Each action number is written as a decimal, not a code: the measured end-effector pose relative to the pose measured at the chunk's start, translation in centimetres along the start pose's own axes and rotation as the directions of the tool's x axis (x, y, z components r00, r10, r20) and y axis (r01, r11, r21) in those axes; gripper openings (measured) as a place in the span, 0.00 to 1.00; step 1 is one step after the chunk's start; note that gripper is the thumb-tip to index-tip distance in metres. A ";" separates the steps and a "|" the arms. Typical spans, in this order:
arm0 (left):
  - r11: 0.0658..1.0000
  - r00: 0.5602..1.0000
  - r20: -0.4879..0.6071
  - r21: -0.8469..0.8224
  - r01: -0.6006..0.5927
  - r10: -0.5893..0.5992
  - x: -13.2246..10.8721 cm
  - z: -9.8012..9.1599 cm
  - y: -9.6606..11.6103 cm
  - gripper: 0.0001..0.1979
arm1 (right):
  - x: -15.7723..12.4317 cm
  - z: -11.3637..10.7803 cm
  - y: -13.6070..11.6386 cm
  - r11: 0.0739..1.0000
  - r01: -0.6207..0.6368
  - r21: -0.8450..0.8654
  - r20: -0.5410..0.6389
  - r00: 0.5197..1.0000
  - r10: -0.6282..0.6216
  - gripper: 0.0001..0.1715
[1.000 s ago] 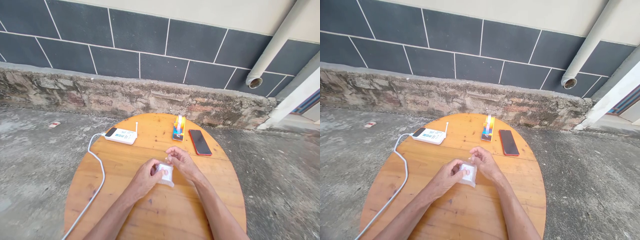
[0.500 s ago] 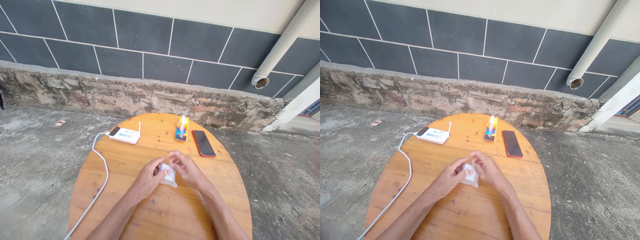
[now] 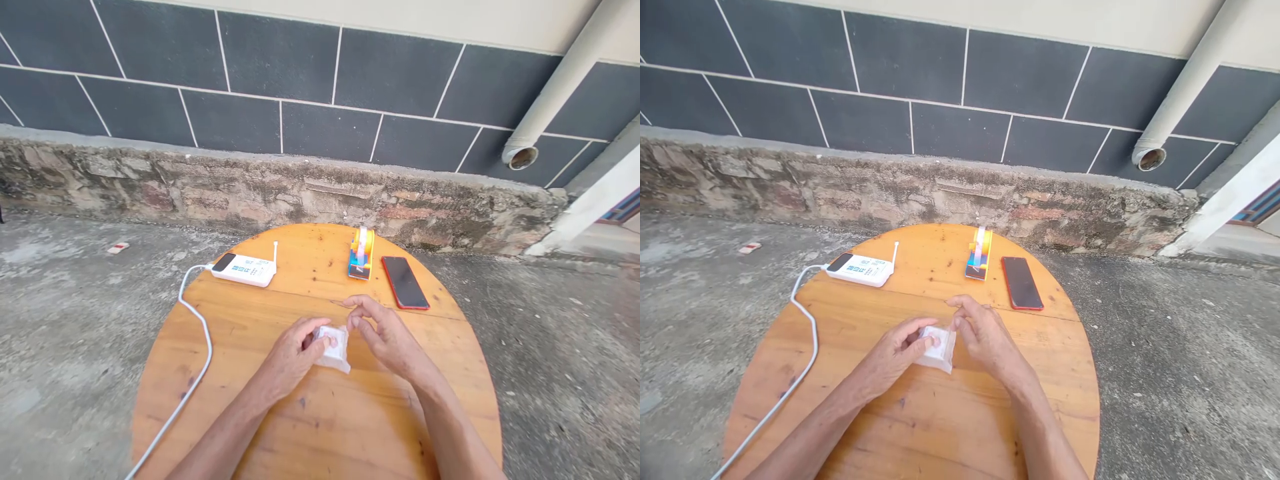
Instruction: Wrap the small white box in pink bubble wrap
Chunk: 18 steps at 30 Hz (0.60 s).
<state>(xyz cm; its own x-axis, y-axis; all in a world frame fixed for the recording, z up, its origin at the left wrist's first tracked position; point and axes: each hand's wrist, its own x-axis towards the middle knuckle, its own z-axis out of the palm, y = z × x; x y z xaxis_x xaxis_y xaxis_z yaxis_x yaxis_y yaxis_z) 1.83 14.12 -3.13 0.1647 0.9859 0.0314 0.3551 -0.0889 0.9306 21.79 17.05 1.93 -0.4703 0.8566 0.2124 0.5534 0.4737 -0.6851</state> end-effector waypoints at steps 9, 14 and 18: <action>1.000 1.000 0.024 -0.011 -0.004 0.004 -0.2 -0.5 0.5 0.21 | -0.2 0.2 -0.3 0.984 0.063 0.167 0.083 0.993 -0.078 0.21; 0.999 0.992 0.125 -0.043 0.010 -0.004 -0.3 -1.1 1.0 0.21 | -0.2 0.3 -1.2 0.989 0.029 0.145 0.117 0.992 -0.046 0.20; 1.000 0.993 0.121 -0.021 0.005 -0.003 -0.4 -1.2 1.2 0.22 | -0.2 0.7 -1.2 0.990 0.091 0.105 0.090 0.991 -0.100 0.18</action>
<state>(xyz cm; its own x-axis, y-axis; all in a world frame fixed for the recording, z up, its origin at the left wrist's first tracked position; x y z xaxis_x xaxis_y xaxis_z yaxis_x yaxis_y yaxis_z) 1.05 13.83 -1.58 0.2737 0.9617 -0.0155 0.3367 -0.0807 0.9382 20.66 16.17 2.22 -0.5831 0.7830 0.2166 0.4331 0.5252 -0.7325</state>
